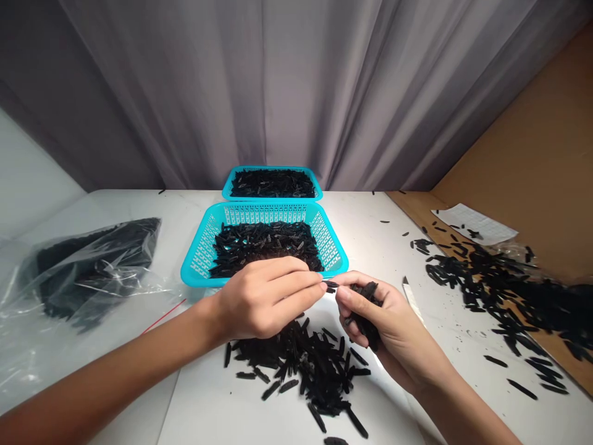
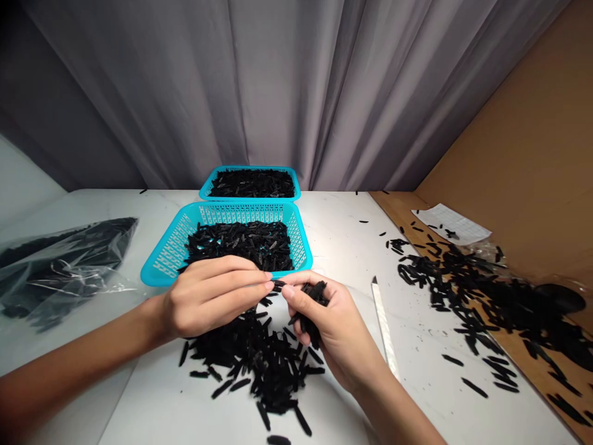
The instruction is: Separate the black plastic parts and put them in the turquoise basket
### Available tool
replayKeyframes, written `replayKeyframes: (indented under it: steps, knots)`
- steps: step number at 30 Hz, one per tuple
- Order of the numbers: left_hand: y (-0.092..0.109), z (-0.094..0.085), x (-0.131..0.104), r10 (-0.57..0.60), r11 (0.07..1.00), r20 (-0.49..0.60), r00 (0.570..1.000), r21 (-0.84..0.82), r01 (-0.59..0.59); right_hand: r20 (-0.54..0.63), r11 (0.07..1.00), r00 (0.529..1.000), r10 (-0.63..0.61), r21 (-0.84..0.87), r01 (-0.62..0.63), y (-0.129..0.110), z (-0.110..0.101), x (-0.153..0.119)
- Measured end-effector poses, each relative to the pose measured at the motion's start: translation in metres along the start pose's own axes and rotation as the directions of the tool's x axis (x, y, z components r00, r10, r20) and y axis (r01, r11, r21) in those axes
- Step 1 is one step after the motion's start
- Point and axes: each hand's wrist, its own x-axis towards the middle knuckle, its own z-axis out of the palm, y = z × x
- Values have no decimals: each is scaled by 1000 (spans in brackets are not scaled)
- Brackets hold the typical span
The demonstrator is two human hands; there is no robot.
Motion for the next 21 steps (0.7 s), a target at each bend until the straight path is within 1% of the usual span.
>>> replayKeyframes:
  steps: [5,9,12,18,21]
  knots:
    - [1,-2,2,11,1000,9,1000,7,-11,5,1000,1000,12,5,-12,1,0,0]
    - [1,-1,2,-24,1000,-10,1000,8,24,27,1000,999,27,-1,-27,0,-1,-1]
    - [2,0,2,-43,999,-22,999,-1,43,13,1000,999,30,-11,-30,-2,-1,-1]
    - [2,1,0,-58,998,-12,998,-1,58,-23,999,1000,-12,-48,11,-1,0,1]
    - [1,1,-1,-106,994,-6,994,-26,106,-34,997,998,-43,-70,40,1,-1,0]
